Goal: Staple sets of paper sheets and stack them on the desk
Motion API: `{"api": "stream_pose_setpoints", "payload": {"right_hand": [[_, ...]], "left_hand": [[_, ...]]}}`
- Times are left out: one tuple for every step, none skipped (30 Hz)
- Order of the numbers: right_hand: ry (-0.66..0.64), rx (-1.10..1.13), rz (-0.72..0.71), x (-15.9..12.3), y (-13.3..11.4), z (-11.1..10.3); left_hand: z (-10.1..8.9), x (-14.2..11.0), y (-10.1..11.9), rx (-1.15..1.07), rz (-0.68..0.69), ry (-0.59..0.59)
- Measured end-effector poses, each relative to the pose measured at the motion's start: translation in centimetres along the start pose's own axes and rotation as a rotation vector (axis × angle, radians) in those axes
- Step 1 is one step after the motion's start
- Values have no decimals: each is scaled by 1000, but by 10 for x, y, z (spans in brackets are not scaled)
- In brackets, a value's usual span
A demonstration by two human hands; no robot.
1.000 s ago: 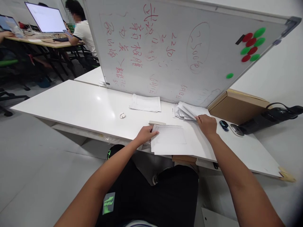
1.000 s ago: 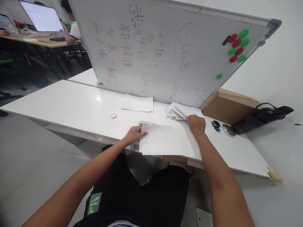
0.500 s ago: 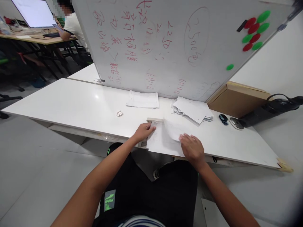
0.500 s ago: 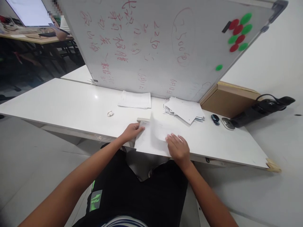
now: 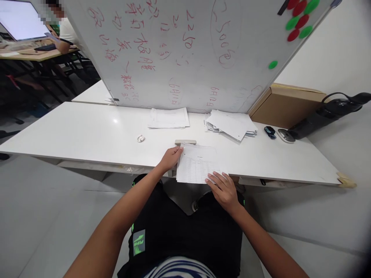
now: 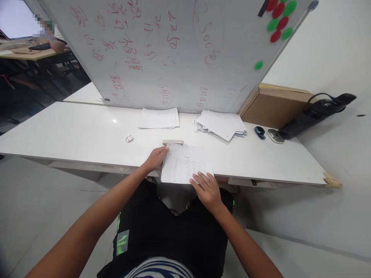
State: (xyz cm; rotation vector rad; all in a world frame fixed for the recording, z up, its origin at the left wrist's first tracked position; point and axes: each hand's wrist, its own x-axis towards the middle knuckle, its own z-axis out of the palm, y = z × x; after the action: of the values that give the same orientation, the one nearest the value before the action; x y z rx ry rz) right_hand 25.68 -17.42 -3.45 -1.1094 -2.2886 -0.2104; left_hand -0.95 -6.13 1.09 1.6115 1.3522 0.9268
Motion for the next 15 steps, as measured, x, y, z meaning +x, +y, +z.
{"api": "stream_pose_setpoints", "payload": {"right_hand": [[-1, 8, -10, 1, 0, 1], [-7, 17, -16, 2, 0, 2], [-20, 26, -16, 3, 1, 3], [-39, 35, -13, 4, 1, 4], [-59, 45, -10, 5, 1, 5], [-77, 56, -7, 6, 1, 5], [-90, 67, -4, 6, 1, 5], [-93, 80, 2, 6, 0, 6], [-89, 92, 14, 5, -1, 6], [-71, 102, 37, 4, -3, 6], [-37, 109, 72, 3, -6, 6], [14, 112, 122, 2, -9, 7], [81, 113, 186, 1, -12, 8], [156, 115, 262, 0, -15, 9], [232, 119, 348, 1, -18, 11]], "left_hand": [[0, -1, 1, 12, -11, -2], [0, -1, 1, 28, -18, -9], [0, -2, 1, 44, -21, -20], [0, -2, 1, 59, -18, -32], [0, -2, 1, 72, -12, -45], [0, -2, 1, 85, -4, -53], [0, -1, 0, 98, 3, -55], [0, 0, -1, 114, 8, -53], [-1, 0, -2, 135, 14, -47], [-1, 1, -3, 158, 19, -42], [-1, 2, -3, 176, 27, -37], [-2, 2, -4, 185, 35, -35], [-2, 2, -4, 185, 43, -35], [-2, 1, -3, 178, 48, -32], [-2, -1, -2, 168, 48, -20]]}}
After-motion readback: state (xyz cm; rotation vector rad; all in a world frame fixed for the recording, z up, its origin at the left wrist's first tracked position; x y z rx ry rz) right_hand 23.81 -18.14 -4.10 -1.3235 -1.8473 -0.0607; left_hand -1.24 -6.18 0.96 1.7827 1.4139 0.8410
